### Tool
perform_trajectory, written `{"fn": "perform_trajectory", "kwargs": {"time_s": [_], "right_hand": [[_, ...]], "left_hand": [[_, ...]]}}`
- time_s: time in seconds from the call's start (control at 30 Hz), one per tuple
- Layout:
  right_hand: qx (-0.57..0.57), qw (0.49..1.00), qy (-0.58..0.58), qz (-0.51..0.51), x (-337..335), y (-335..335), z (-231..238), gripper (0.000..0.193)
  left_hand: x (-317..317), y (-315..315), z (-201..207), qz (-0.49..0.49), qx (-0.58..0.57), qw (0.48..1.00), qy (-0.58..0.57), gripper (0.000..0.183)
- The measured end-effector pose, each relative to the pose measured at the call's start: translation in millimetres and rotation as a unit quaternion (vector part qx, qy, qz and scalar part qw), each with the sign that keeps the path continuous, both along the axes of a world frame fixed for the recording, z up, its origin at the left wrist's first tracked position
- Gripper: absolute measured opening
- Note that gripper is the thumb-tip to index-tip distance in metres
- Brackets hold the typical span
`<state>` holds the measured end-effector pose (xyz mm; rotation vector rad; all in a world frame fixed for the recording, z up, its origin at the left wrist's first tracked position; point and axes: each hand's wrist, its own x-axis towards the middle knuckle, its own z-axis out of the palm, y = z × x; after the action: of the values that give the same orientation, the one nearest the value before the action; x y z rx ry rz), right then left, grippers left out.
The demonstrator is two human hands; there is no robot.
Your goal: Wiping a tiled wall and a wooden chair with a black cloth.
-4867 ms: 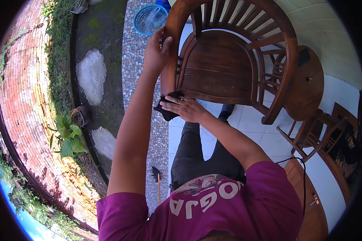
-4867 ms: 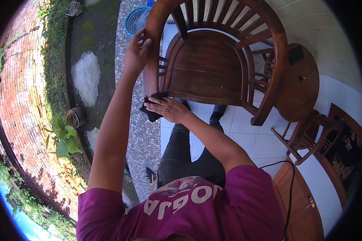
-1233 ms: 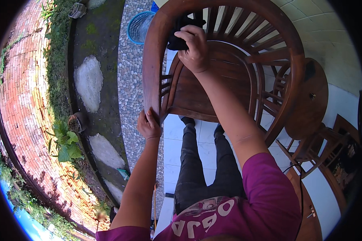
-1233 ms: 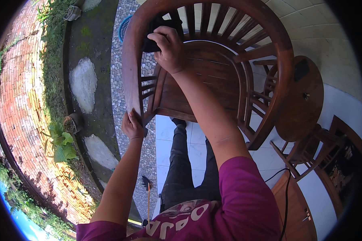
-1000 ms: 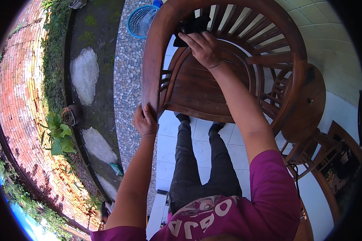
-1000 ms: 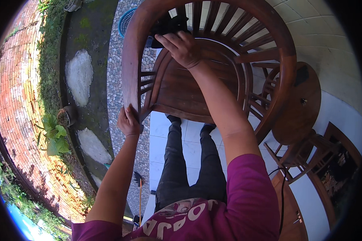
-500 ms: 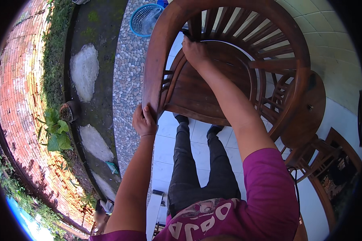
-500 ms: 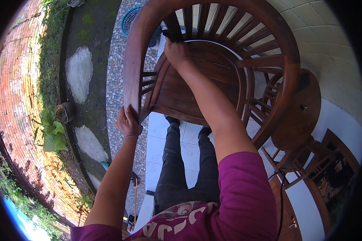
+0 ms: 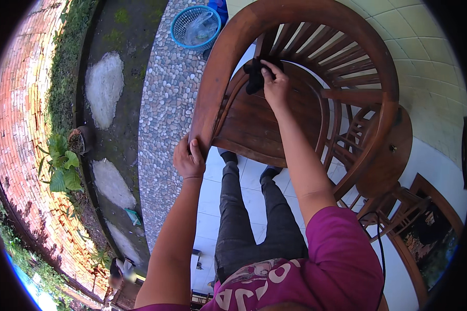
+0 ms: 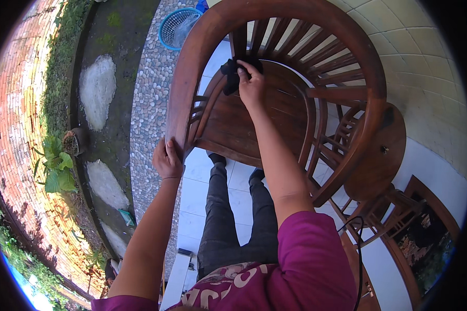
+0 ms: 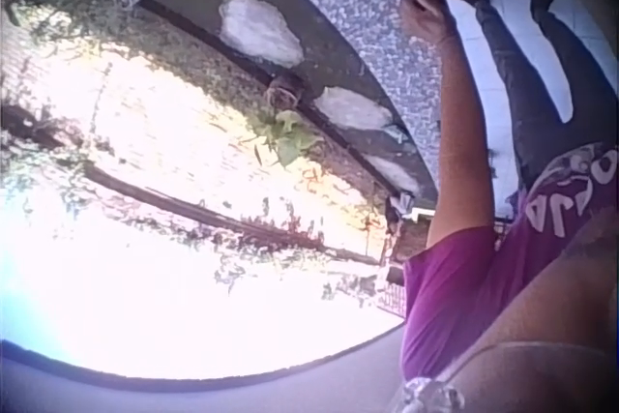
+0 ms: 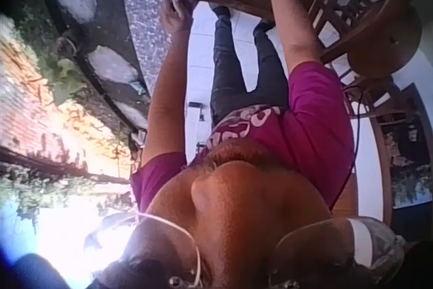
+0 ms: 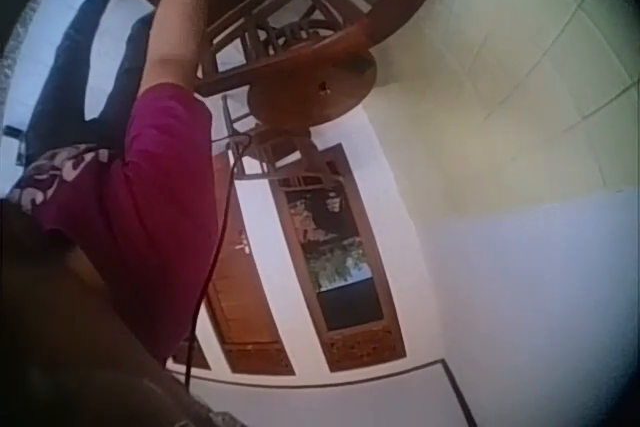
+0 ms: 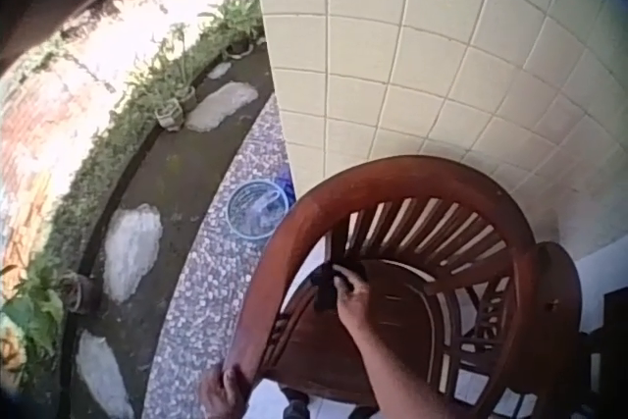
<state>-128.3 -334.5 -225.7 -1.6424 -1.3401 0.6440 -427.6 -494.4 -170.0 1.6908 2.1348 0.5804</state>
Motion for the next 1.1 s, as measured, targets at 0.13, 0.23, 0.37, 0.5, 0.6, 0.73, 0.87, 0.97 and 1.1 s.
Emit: {"fn": "perform_trajectory", "kwargs": {"time_s": [0.13,0.23,0.37,0.5,0.6,0.73,0.87,0.97,1.1], "right_hand": [[0.248,0.913,0.292,-0.138,0.8,9.3,58.1,0.034],[0.263,0.954,0.114,-0.089,-10.5,42.2,64.5,0.048],[0.273,0.943,-0.051,-0.186,-25.9,45.0,22.0,0.057],[0.073,0.975,-0.028,-0.209,-11.1,20.7,7.3,0.040],[0.161,0.957,0.052,-0.236,8.0,28.0,35.9,0.025],[0.271,0.936,-0.065,-0.217,10.0,56.3,70.3,0.034],[0.269,0.937,-0.121,-0.188,-1.2,44.1,67.4,0.042],[0.176,0.968,-0.105,-0.143,7.8,26.3,62.0,0.040],[0.229,0.929,-0.029,-0.290,22.3,45.6,74.0,0.033]], "left_hand": [[-0.7,0.2,-1.7,0.004,0.006,1.000,0.003,0.055],[-1.7,0.7,-3.0,0.002,-0.001,1.000,0.018,0.054],[-2.6,1.1,-4.7,-0.002,-0.001,1.000,0.025,0.052],[-4.1,1.7,-6.5,-0.009,0.016,1.000,0.019,0.052],[-4.3,2.2,-6.4,0.002,0.009,1.000,0.015,0.052],[-1.2,4.4,-4.9,0.004,0.019,1.000,0.022,0.058],[3.0,7.9,-4.0,0.000,0.054,0.998,0.023,0.063],[2.3,7.9,-4.0,0.004,0.038,0.999,0.016,0.064],[0.6,6.1,-3.1,0.003,0.047,0.998,0.030,0.064]]}}
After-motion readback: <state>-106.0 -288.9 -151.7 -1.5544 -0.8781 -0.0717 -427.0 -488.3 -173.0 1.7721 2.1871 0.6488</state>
